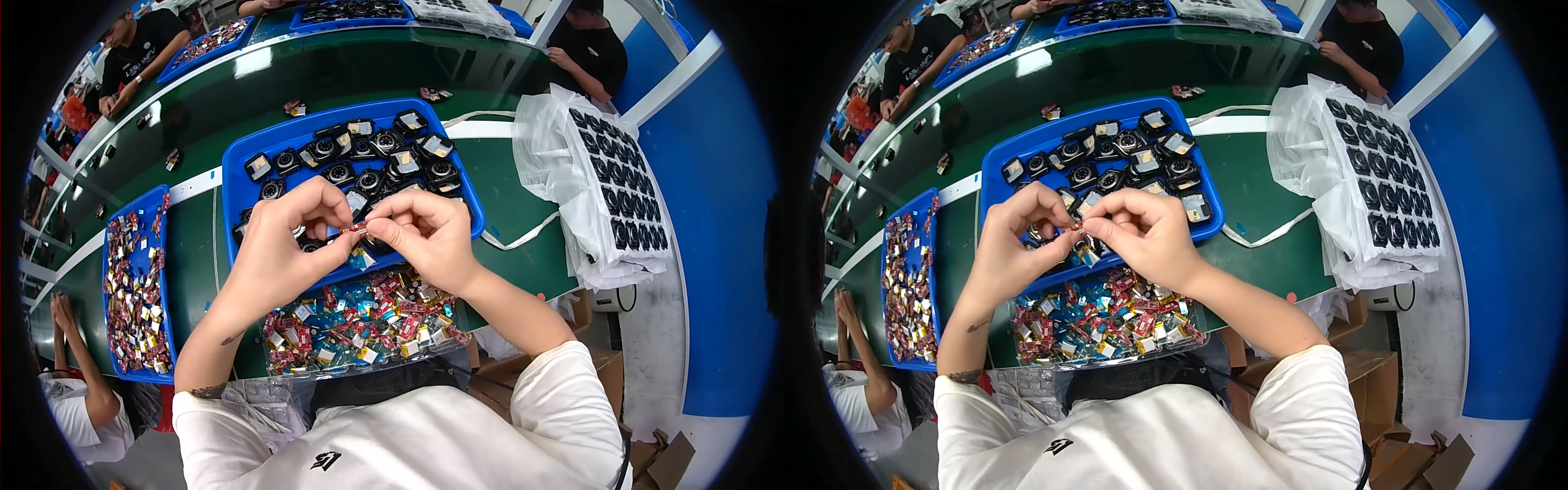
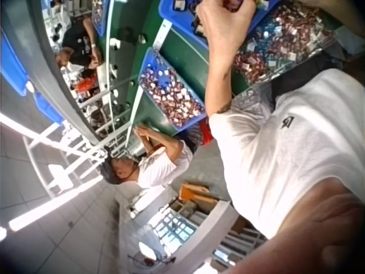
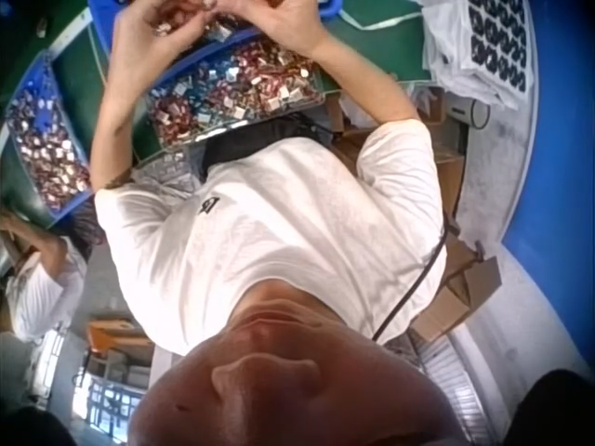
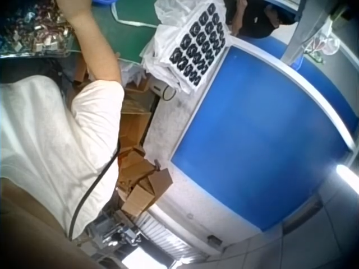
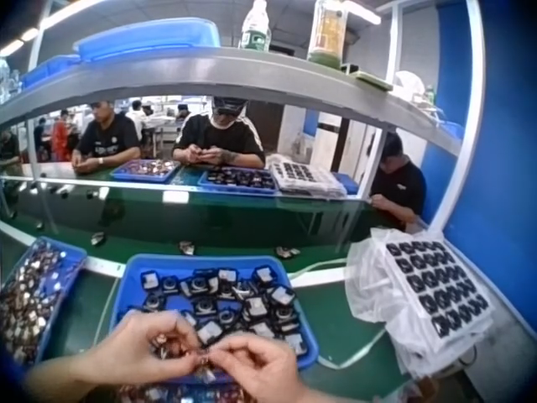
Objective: The person is sorting and assembling small electronic components (possibly camera modules or sensors) from bins on a production line.
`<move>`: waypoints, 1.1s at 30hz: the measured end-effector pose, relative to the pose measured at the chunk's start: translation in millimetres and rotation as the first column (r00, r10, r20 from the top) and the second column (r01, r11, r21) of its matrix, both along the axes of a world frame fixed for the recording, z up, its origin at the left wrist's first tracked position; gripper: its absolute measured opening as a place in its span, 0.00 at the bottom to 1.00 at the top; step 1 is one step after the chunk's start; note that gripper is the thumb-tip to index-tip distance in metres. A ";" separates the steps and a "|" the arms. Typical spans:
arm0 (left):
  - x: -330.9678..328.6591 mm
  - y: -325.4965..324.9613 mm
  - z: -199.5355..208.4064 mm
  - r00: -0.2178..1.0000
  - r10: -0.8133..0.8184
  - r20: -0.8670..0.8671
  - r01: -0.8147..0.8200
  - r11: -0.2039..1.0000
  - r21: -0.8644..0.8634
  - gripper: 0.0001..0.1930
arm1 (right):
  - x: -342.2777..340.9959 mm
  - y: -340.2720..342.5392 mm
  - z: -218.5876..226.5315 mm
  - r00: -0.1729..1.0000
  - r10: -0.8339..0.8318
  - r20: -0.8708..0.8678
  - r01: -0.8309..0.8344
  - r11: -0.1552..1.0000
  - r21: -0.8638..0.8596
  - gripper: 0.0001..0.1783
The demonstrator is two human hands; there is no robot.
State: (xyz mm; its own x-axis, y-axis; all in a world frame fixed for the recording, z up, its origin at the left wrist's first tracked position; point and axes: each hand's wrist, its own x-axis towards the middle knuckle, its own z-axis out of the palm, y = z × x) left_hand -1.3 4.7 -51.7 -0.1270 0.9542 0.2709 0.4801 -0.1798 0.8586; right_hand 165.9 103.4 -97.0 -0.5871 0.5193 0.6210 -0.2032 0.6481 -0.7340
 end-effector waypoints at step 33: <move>-16.7 -0.6 8.1 0.987 0.020 -0.161 0.017 0.975 0.222 0.06 | -4.4 13.7 -17.8 0.939 0.269 -0.214 -0.339 0.621 -0.707 0.07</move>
